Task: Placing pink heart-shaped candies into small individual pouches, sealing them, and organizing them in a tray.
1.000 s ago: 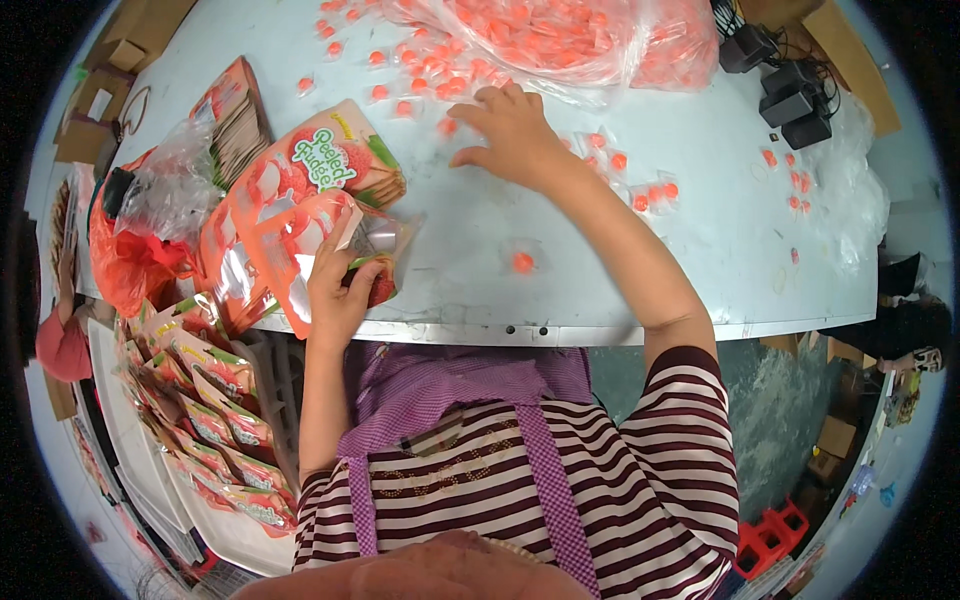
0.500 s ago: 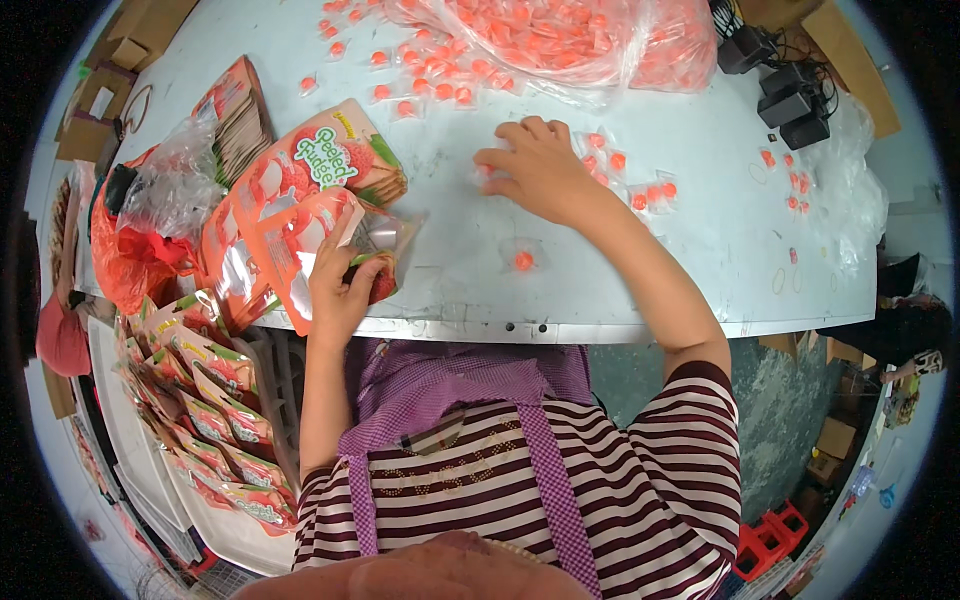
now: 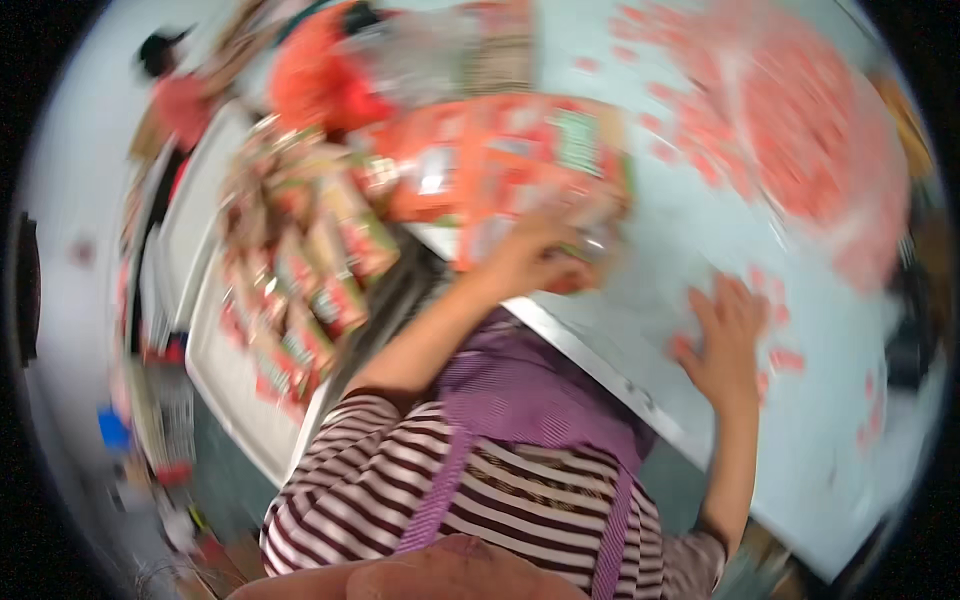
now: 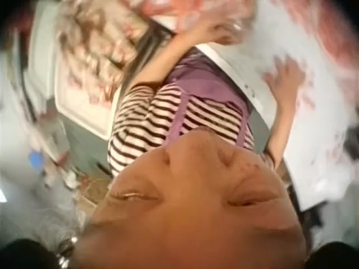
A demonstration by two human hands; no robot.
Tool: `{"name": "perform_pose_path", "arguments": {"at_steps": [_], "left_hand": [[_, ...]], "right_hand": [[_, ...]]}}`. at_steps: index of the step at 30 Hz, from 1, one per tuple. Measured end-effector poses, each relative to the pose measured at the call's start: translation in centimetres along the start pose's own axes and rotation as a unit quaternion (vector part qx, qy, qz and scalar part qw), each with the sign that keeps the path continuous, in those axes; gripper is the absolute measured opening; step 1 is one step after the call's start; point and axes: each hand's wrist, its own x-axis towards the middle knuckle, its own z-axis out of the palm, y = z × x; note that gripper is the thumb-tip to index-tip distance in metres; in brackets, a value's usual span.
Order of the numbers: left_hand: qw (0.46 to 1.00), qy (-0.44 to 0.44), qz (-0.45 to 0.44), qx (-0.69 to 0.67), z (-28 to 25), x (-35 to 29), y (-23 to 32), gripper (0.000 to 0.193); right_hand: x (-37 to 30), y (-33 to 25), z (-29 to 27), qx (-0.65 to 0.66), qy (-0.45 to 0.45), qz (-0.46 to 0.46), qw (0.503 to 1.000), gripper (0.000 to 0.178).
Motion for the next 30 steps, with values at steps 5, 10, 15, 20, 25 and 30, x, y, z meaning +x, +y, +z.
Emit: {"name": "perform_pose_path", "arguments": {"at_steps": [5, 10, 15, 20, 25, 30], "left_hand": [[0.998, 0.051, 0.023, -0.001, 0.0, -0.3, -0.1, 0.024], [0.999, 0.040, 0.033, -0.009, -0.1, -0.2, 0.3, 0.025], [0.999, 0.028, 0.018, -0.005, -0.1, -0.1, 0.4, 0.024], [1.000, 0.018, 0.015, -0.003, -0.4, -0.2, 0.5, 0.025], [0.999, -0.005, 0.030, 0.020, -0.6, -0.1, 0.9, 0.029], [0.989, -0.138, -0.054, 0.018, -1.1, 0.8, 1.3, 0.033]], "right_hand": [[1.0, 0.7, 0.4, -0.048, 0.103, -0.060, 0.992, 0.075], [1.0, 1.1, 0.0, 0.047, 0.088, -0.075, 0.992, 0.072], [1.4, 0.8, 0.1, 0.021, 0.075, -0.156, 0.985, 0.052], [1.3, 1.4, 0.2, -0.014, 0.093, -0.131, 0.987, 0.039], [0.5, 2.2, 0.0, 0.016, 0.114, -0.060, 0.991, 0.045], [-0.1, 2.4, 1.7, 0.021, 0.157, -0.067, 0.985, 0.047]]}}
